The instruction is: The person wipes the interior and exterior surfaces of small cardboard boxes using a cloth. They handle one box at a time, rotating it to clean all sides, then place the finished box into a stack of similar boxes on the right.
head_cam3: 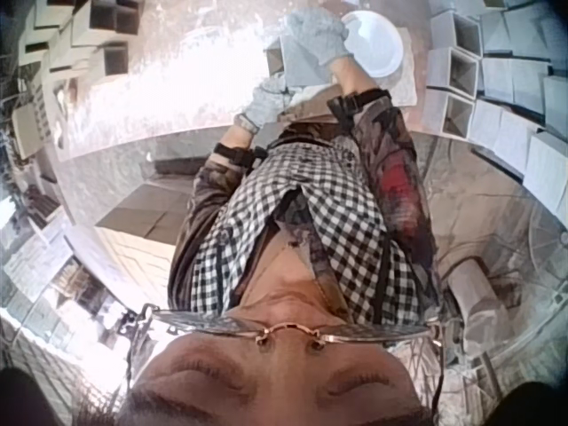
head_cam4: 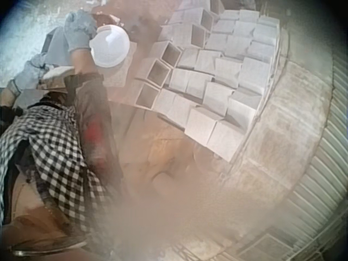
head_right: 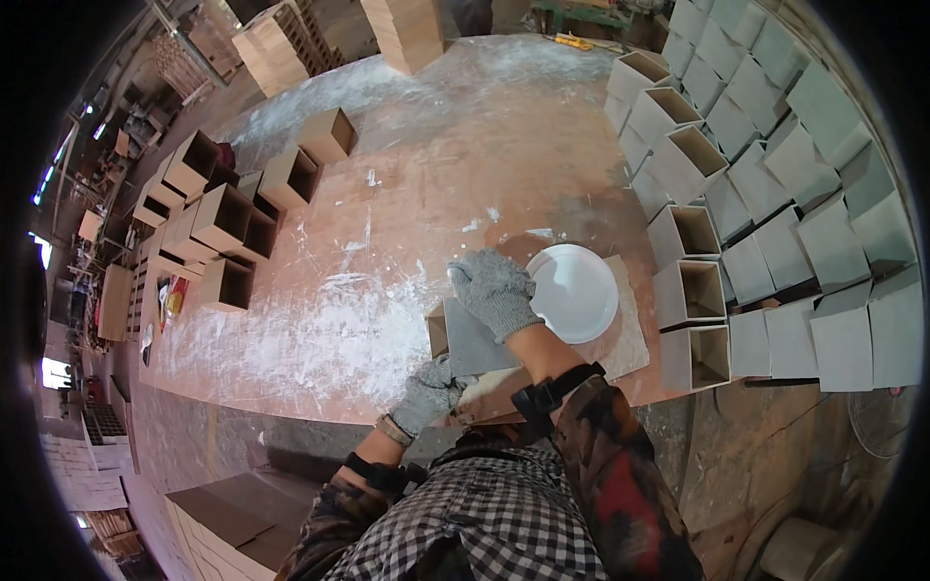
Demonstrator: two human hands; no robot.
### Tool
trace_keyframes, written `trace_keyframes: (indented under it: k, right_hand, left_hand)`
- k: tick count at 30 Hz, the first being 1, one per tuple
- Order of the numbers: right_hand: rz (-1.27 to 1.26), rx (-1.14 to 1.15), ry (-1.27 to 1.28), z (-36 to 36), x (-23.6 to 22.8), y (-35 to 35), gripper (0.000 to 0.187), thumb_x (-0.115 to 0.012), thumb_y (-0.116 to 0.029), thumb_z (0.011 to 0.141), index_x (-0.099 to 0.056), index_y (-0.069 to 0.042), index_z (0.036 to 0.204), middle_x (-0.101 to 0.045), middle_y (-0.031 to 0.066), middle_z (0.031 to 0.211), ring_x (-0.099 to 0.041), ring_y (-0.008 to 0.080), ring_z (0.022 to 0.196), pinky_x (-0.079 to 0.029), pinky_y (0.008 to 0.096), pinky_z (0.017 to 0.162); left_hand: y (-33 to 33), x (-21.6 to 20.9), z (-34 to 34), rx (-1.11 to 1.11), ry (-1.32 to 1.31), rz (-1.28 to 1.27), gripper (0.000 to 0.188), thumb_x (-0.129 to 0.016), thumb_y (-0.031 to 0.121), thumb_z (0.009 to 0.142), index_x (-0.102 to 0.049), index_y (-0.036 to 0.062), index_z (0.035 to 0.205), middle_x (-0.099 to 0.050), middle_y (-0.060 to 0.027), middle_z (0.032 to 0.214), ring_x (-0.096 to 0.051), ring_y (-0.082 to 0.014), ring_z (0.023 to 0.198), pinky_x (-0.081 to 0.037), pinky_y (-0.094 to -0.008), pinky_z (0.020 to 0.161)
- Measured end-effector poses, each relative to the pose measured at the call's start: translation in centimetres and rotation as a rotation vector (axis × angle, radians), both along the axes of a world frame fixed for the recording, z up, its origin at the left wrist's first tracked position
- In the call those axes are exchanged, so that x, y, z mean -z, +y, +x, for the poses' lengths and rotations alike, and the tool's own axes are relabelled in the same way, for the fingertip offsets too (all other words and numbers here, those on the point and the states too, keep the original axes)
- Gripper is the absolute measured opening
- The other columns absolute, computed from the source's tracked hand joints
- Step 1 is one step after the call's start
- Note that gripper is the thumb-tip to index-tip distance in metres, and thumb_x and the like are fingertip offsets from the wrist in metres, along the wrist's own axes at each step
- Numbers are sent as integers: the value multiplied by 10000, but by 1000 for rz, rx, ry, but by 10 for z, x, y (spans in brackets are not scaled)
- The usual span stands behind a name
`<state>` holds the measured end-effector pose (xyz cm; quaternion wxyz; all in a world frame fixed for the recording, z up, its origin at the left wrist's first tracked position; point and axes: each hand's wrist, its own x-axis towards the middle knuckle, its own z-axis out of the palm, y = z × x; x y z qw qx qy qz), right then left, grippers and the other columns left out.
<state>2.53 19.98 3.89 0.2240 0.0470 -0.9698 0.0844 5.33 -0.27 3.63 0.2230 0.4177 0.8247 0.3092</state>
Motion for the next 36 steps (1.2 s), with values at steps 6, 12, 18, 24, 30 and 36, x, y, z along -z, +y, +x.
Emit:
trace_keyframes:
  k: [6, 12, 18, 24, 30, 36]
  right_hand:
    - [-205, -214, 342, 61, -50, -67, 170, -627, -100, 710, -630, -58, 875, -571, 52, 824, -572, 228, 801, -489, 345, 652]
    - [-48, -237, 423, 31, -39, -50, 183, -581, -123, 792, -641, -36, 942, -597, 66, 878, -584, 248, 800, -507, 392, 731]
    - [-440, 177, 7, -22, -5, -23, 279, -596, -121, 759, -607, -93, 1036, -601, 90, 992, -581, 282, 898, -486, 377, 784]
    - [-574, 379, 20, 15, -1, 24, 233, -465, -241, 930, -613, -73, 994, -617, 123, 941, -576, 282, 834, -454, 445, 739]
    - [-995, 254, 237, 63, -3, 40, 183, -608, -123, 864, -637, -27, 1018, -639, 30, 911, -596, 137, 832, -479, 279, 738]
    - [-1016, -96, 286, 47, -83, -1, 95, -655, -49, 797, -635, -19, 885, -626, 62, 839, -594, 160, 780, -481, 289, 689]
  left_hand:
    - [-7, -4, 1, -27, -62, -130, 377, -577, 312, 851, -579, 88, 1155, -593, -155, 1126, -554, -329, 1062, -448, -411, 901]
    - [-8, -2, 3, -38, 44, 37, 345, -594, 317, 835, -614, 60, 1063, -616, -179, 1012, -591, -350, 933, -485, -413, 811]
    - [-7, 13, 4, -86, -93, 135, 307, -567, 255, 852, -609, 76, 1099, -615, -149, 1076, -581, -319, 1006, -473, -404, 864]
    - [-26, 2, 0, -141, -7, 130, 258, -575, 230, 845, -638, 81, 1046, -631, -154, 1014, -604, -334, 925, -493, -402, 807]
    - [-59, -30, 2, -225, -15, 123, 206, -598, 192, 838, -661, 74, 994, -656, -140, 927, -628, -318, 855, -507, -386, 743]
    - [-72, -40, 10, -224, -238, 324, 300, -690, 204, 831, -619, 60, 1085, -670, -69, 998, -628, -172, 917, -507, -297, 801]
